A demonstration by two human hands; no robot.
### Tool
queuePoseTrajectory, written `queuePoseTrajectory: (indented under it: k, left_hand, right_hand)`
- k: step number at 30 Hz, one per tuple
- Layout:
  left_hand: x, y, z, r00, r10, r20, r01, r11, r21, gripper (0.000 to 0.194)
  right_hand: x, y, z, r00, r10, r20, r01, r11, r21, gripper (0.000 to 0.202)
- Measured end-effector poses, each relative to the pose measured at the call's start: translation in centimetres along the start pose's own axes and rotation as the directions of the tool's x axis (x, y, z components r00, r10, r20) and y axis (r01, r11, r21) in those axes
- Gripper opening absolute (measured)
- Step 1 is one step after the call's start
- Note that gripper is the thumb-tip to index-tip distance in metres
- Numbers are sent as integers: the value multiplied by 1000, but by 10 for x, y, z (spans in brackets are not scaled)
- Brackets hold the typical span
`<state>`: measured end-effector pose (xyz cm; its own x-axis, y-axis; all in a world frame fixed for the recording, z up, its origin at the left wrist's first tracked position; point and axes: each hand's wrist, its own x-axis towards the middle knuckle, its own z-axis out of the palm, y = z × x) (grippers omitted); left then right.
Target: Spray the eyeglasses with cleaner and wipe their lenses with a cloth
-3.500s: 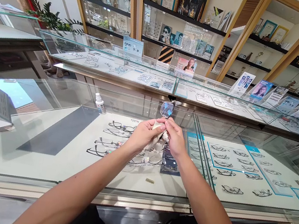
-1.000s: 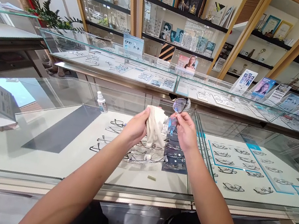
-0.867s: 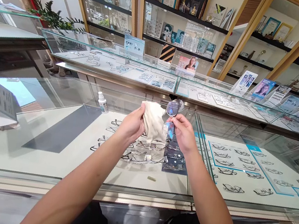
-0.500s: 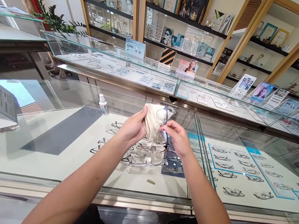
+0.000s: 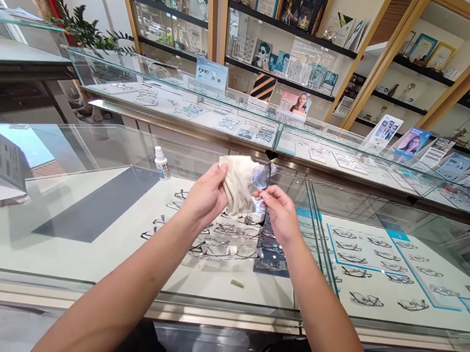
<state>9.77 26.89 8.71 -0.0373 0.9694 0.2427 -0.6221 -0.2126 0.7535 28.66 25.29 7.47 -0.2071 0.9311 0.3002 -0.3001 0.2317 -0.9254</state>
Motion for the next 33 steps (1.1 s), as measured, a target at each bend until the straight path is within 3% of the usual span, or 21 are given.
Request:
queuePoseTrajectory:
  k: [2,5,8,11,15,17,26,29,33]
  left_hand:
    - [-1,-3,0,980,197,-3,-195,974,113,28]
    - [-9,-9,5,864,494,98,-491,783,382,31]
    - [-19,-12,11,762,589,269,-632,586,508,21]
    - [-25,-9,15,755,530,386,-643,481,596,15]
    - [-29,0,18,829,414,377,-549,472,690,13]
    - [-30,4,18,840,364,402,-538,463,704,16]
    - [-26,7,11,773,224,593,-634,298,714,28]
    - [-25,6,11,770,180,612,-635,308,708,34]
    - [-22,5,10,780,152,607,-612,387,690,43]
  right_hand:
    - [0,0,0,1000,-5,8,5,1000,1,25]
    - [-1,2,3,999,-5,33,4,1000,2,24]
    - [-2,2,6,997,3,71,-3,1000,6,23]
    - [-3,1,7,995,-9,95,7,1000,19,21]
    - [-2,-1,6,996,-20,90,15,999,49,19]
    - [-1,-2,5,997,-14,70,10,999,53,19]
    - [0,-8,-1,999,50,-13,-48,994,101,29]
    - [0,-8,-1,999,53,6,-54,993,109,30]
    - [-1,-8,3,994,88,63,-93,991,92,31]
